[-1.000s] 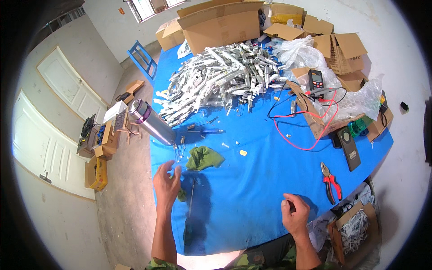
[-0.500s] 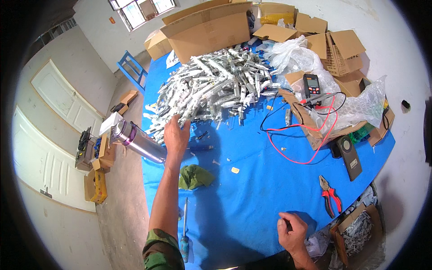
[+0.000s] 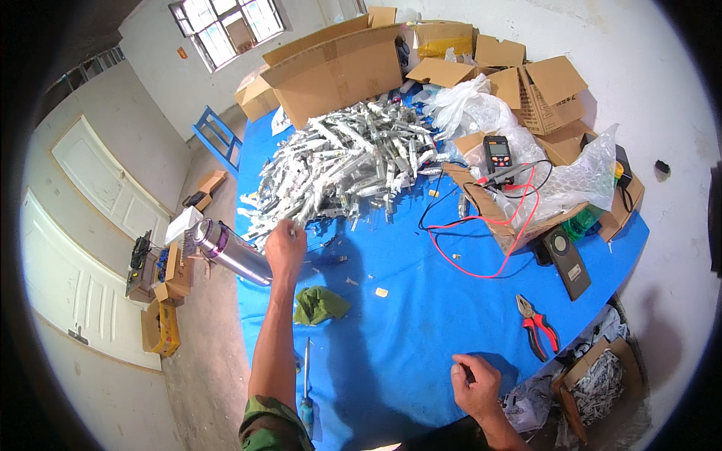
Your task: The person wipes a metal part with a cloth, inserts it into a white housing, tightens a screw using a screwdriver, and adjusts the assembly with pliers.
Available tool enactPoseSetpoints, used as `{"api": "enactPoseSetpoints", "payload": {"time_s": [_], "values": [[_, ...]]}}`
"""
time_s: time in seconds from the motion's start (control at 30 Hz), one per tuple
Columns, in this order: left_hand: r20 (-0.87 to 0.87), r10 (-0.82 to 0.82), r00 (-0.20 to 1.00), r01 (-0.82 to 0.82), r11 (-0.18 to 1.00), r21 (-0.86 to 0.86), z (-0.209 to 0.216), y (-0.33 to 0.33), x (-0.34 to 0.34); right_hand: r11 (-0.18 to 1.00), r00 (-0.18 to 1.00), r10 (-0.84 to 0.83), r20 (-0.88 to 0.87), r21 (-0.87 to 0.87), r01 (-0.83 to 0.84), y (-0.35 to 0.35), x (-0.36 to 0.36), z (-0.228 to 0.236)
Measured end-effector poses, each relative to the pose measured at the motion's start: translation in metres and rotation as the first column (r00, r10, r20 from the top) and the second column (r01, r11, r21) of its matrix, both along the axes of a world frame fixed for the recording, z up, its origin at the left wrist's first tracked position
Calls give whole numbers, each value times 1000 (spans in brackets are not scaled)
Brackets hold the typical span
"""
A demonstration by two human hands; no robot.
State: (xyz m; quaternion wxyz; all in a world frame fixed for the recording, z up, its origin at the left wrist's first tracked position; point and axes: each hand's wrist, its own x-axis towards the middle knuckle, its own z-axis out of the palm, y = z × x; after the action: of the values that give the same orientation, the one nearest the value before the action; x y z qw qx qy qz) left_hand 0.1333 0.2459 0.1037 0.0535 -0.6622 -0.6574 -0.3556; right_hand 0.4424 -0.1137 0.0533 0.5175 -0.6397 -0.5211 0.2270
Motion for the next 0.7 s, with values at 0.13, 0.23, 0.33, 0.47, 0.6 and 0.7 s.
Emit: {"api": "enactPoseSetpoints", "payload": {"time_s": [0.13,0.23,0.33,0.47,0.6,0.7], "values": [[244,11,970,-3,1000,-31,6,-60,-33,999,1000,-9,1,35,9,0,-4,0],[603,-18,798,152,973,-172,10,-111,-38,994,996,-8,93,107,-2,1,-1,-5],[785,-30,618,290,937,-193,37,-188,-8,996,997,-8,71,93,1,1,-1,-1],[892,-9,452,419,885,-204,19,-268,27,988,994,1,106,152,-17,2,0,-11],[950,21,312,494,850,-181,-7,-334,57,985,997,27,74,168,-39,-1,0,-9],[954,-2,298,523,837,-162,-26,-367,73,989,1000,16,0,145,-16,-7,-1,-3]]}}
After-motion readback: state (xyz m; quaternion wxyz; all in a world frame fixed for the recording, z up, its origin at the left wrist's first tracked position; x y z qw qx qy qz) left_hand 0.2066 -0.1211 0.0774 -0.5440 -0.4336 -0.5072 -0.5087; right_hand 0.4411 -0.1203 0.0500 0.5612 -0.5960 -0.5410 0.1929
